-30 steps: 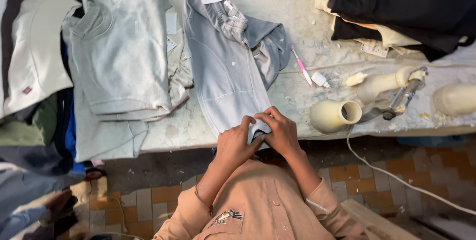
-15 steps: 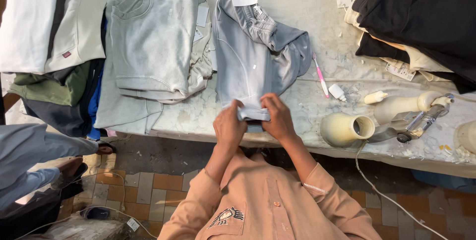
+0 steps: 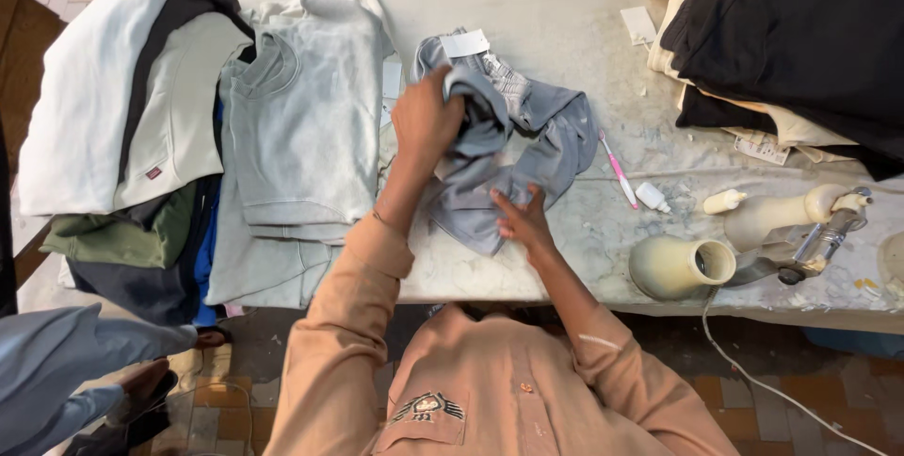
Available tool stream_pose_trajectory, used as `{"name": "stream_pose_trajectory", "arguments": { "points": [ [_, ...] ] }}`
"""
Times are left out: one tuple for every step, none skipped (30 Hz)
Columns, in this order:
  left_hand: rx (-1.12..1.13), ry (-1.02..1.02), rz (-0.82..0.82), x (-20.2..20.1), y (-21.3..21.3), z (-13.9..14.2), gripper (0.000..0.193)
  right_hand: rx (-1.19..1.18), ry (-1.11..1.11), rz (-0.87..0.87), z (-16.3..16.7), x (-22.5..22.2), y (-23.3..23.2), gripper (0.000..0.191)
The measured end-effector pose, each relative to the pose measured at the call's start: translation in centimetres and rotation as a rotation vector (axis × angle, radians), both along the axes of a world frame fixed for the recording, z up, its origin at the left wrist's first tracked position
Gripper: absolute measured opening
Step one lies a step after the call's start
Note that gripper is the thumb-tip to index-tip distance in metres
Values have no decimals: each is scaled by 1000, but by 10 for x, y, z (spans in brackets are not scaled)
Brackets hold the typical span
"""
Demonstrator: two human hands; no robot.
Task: The person works at a garment finishing table. They hold a steam iron gun while arranging a black garment with pink trim, smooth and fold it flat, then lay out gray sweatpants, smooth the fabric, fold the legs, press a small round object against the fabric at several spots, and finally lift and hold up the folded sweatpants.
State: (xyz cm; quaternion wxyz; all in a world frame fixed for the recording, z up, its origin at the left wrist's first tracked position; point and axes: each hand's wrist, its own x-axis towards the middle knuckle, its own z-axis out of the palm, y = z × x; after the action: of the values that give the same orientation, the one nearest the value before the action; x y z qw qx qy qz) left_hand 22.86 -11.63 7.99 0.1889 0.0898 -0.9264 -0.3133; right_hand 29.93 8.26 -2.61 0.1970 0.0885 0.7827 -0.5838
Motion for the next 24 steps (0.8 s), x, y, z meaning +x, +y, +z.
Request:
{"name": "stream_pose_trajectory", "arguments": {
  "points": [
    [6, 43, 8, -7, -1, 16, 48, 111, 267, 49, 1, -12, -1, 116],
    [8, 88, 22, -15, -4, 31, 47, 243, 563, 65, 5, -30, 0, 120],
    [-5, 109, 36, -22, -7, 46, 46, 348, 800, 51, 11, -53, 1, 125],
    [-19, 122, 47, -28, -6, 56, 45, 397, 856, 54, 22, -74, 6, 130],
    [-31, 131, 54, -30, -5, 62, 44, 445, 889, 58, 36, -93, 12, 125],
    [-17, 141, 47, -30, -1, 63, 44, 495, 924, 61, 47, -107, 19, 120],
    [-7, 163, 44, -28, 2, 59, 44, 615, 885, 46, 50, -115, 25, 105],
    [3, 191, 38, -27, 6, 54, 44, 734, 848, 26, 59, -119, 33, 90],
    [2, 167, 5, -22, 12, 42, 43, 860, 791, 6, 68, -110, 44, 77],
    [6, 132, -29, -12, 21, 23, 43, 652, 803, 55, 74, -92, 53, 64],
    [-13, 164, -88, -1, 28, 3, 45, 445, 817, 94, 81, -71, 61, 51],
    [-30, 193, -148, 12, 37, -18, 46, 442, 901, 49, 86, -42, 69, 41],
    [79, -154, -181, 24, 47, -41, 49, 438, 977, 3, 86, -5, 76, 31],
    [60, -342, -231, 34, 53, -62, 55, 502, 1067, -178, 86, 26, 84, 31],
    [27, -422, -327, 41, 58, -82, 55, 574, 1149, -364, 84, 57, 94, 32],
    [-5, -502, -423, 48, 61, -99, 56, 739, 1102, -565, 81, 89, 107, 32],
    [-88, -527, -570, 54, 62, -112, 56, 894, 1060, -756, 78, 106, 121, 32],
    [-172, -549, -704, 59, 61, -122, 57, 860, 995, -768, 72, 111, 135, 44],
    [-164, -656, -754, 61, 62, -128, 59, 829, 925, -784, 65, 117, 150, 56],
    [-163, -760, -806, 61, 62, -131, 62, 795, 857, -805, 58, 119, 163, 68],
    [-166, -860, -848, 60, 60, -131, 66, 838, 840, -751, 50, 115, 172, 79],
    [-103, -805, -821, 57, 60, -129, 63, 874, 827, -690, 42, 107, 179, 90],
    [-38, -754, -787, 54, 58, -127, 60, 903, 812, -624, 35, 102, 183, 101],
    [24, -704, -741, 49, 56, -123, 58, 865, 778, -654, 29, 97, 186, 94]
  ]
}}
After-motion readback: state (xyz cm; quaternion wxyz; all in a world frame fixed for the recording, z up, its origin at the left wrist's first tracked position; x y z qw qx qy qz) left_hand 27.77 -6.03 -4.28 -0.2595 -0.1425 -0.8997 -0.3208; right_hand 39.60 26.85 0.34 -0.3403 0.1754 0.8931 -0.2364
